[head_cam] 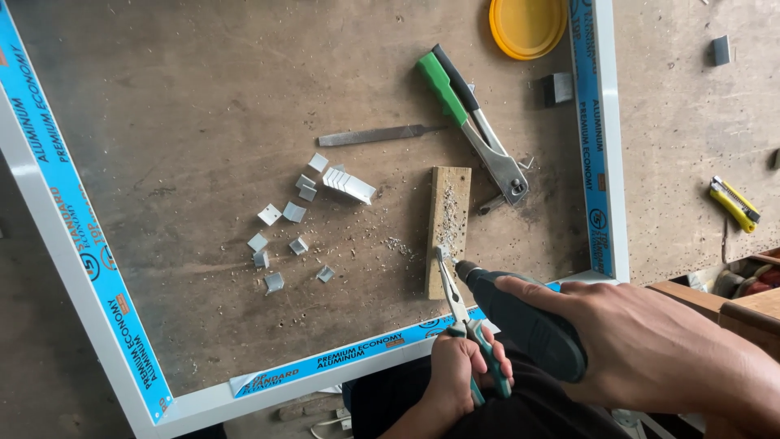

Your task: Drilling holes into small metal L-brackets while holding them with needle-nose pliers on a wooden block.

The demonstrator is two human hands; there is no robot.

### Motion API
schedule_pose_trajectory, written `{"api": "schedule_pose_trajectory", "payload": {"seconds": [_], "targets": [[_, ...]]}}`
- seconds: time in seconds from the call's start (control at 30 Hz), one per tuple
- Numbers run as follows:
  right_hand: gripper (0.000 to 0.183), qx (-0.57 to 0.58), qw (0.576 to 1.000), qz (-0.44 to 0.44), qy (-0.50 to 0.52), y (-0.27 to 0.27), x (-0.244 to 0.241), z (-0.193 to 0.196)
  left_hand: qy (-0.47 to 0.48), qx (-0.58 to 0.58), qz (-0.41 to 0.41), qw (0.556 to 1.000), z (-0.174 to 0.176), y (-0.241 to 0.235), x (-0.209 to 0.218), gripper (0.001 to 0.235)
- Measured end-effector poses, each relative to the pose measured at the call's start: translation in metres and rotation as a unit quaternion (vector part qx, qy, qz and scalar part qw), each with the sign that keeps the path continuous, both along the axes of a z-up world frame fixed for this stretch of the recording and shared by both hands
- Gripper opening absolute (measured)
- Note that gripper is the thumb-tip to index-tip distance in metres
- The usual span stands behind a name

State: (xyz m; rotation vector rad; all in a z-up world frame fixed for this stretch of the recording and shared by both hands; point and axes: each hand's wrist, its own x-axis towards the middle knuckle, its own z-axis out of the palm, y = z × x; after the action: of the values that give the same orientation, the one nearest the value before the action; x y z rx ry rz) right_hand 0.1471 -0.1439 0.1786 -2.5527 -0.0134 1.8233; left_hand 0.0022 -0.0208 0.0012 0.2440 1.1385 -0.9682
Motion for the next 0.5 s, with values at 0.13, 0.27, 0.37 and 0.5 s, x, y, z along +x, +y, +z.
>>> {"api": "schedule_pose_trajectory", "payload": {"seconds": [0.13, 0.27, 0.37, 0.5], "targets": [[0.109, -0.034, 0.999, -0.029, 0.025, -0.005, 0.003, 0.004, -0.012, 0.007, -0.006, 1.0, 0.001, -0.001, 0.003, 0.032], [0.106, -0.031, 0.997, -0.061, 0.033, -0.01, 0.003, 0.019, -0.008, 0.017, -0.026, 0.999, 0.006, 0.0, 0.006, 0.031], [0.104, -0.061, 0.996, -0.043, 0.045, -0.013, 0.002, 0.028, -0.008, 0.02, -0.035, 0.999, 0.007, 0.001, 0.009, 0.03], [0.11, -0.05, 0.996, -0.07, 0.011, -0.035, -0.014, 0.03, -0.007, 0.009, -0.053, 0.999, 0.003, 0.01, 0.009, 0.032]]}}
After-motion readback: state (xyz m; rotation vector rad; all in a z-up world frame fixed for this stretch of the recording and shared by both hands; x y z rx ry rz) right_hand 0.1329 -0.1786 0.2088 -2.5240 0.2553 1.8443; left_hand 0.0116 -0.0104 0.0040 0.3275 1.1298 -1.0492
